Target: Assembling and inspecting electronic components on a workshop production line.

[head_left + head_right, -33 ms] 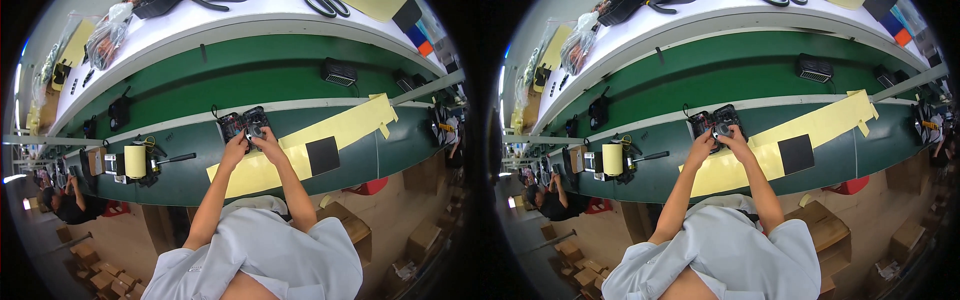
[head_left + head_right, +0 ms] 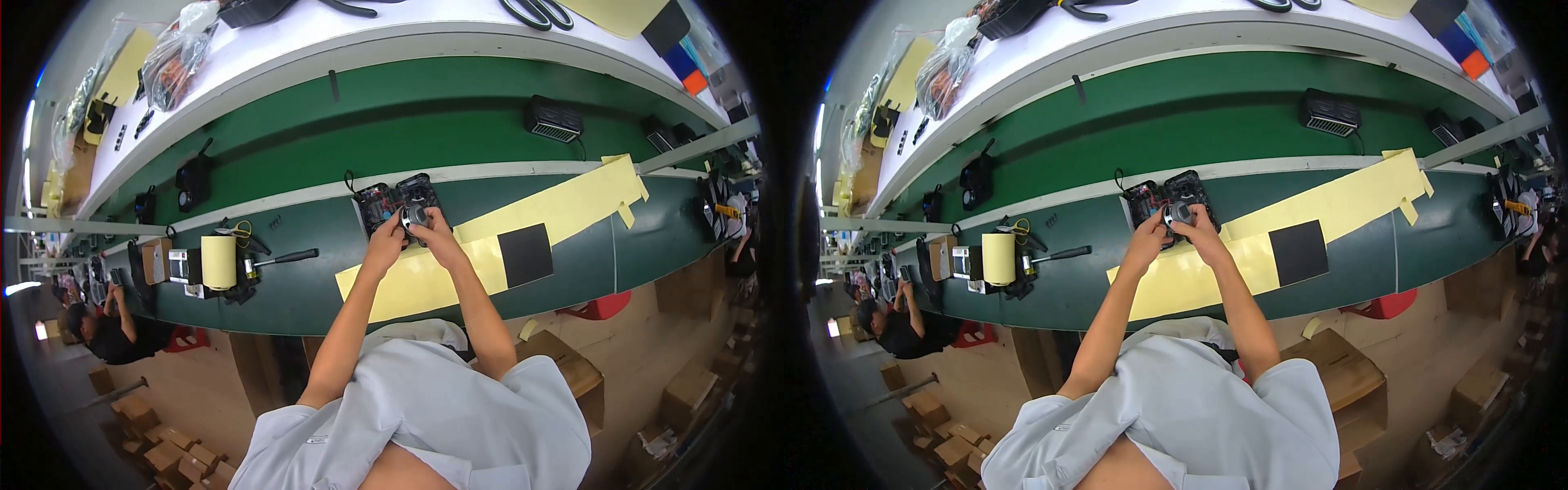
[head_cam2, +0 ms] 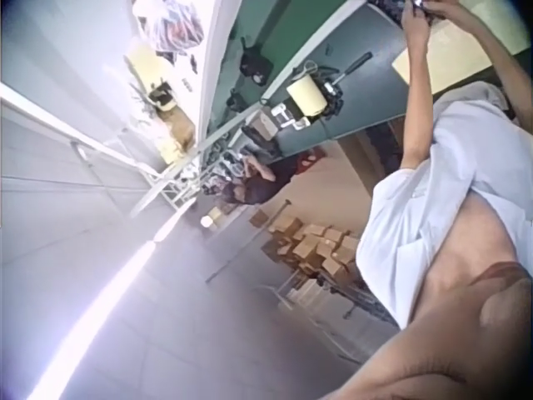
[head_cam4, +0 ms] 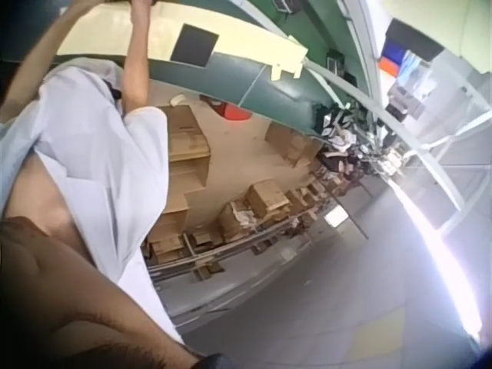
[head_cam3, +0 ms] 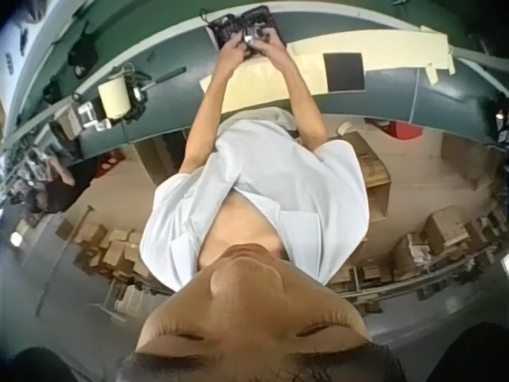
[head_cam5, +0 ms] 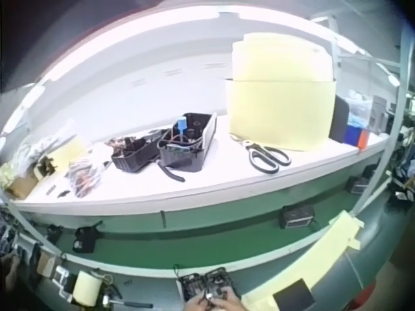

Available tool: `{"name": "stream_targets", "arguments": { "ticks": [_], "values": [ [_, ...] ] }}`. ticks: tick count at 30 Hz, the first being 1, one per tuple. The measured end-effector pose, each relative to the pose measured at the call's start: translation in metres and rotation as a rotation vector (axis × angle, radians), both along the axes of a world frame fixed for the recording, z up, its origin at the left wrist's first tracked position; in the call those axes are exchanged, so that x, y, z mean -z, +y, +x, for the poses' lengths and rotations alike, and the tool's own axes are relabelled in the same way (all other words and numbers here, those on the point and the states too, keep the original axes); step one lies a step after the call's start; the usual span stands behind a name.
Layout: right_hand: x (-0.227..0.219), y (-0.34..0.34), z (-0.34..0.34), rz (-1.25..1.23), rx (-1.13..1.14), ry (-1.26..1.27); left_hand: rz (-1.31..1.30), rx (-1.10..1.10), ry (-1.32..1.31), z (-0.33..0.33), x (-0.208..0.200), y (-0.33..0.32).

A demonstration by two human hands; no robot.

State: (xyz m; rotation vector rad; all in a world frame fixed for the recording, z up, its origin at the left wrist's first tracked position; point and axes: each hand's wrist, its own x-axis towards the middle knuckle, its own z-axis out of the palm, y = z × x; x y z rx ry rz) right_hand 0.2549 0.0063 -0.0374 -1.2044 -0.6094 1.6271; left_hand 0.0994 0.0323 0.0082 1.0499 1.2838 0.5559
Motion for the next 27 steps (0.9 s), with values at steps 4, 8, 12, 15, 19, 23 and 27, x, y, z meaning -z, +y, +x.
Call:
{"name": "stream_targets", "arguments": {
  "ticks": [4,8,12,15,19,23,27],
  "values": [
    [-0.001,-0.001,0.001,0.118,-0.037,-0.07,0.178,0.117,0.19,0.007,-0.003,-0.008],
    [-0.01,-0.002,0.011,0.279,-0.071,-0.682,0.157,0.246,0.401,-0.002,-0.013,-0.006],
    [-0.012,0.001,0.03,0.418,-0.257,-1.201,0.87,0.112,0.73,-0.016,0.015,-0.023],
    [0.007,0.0,0.044,0.502,-0.397,-1.516,1.012,0.218,0.756,-0.008,0.019,-0.039],
    [0.005,0.005,0.037,0.57,-0.509,-1.599,0.898,0.376,0.723,0.001,0.037,-0.062],
    [-0.011,0.007,0.036,0.603,-0.579,-1.524,0.823,0.398,0.728,0.003,0.043,-0.076],
    [-0.009,0.012,0.039,0.549,-0.721,-1.584,0.992,0.431,0.832,0.008,0.044,-0.082]
  ]
}}
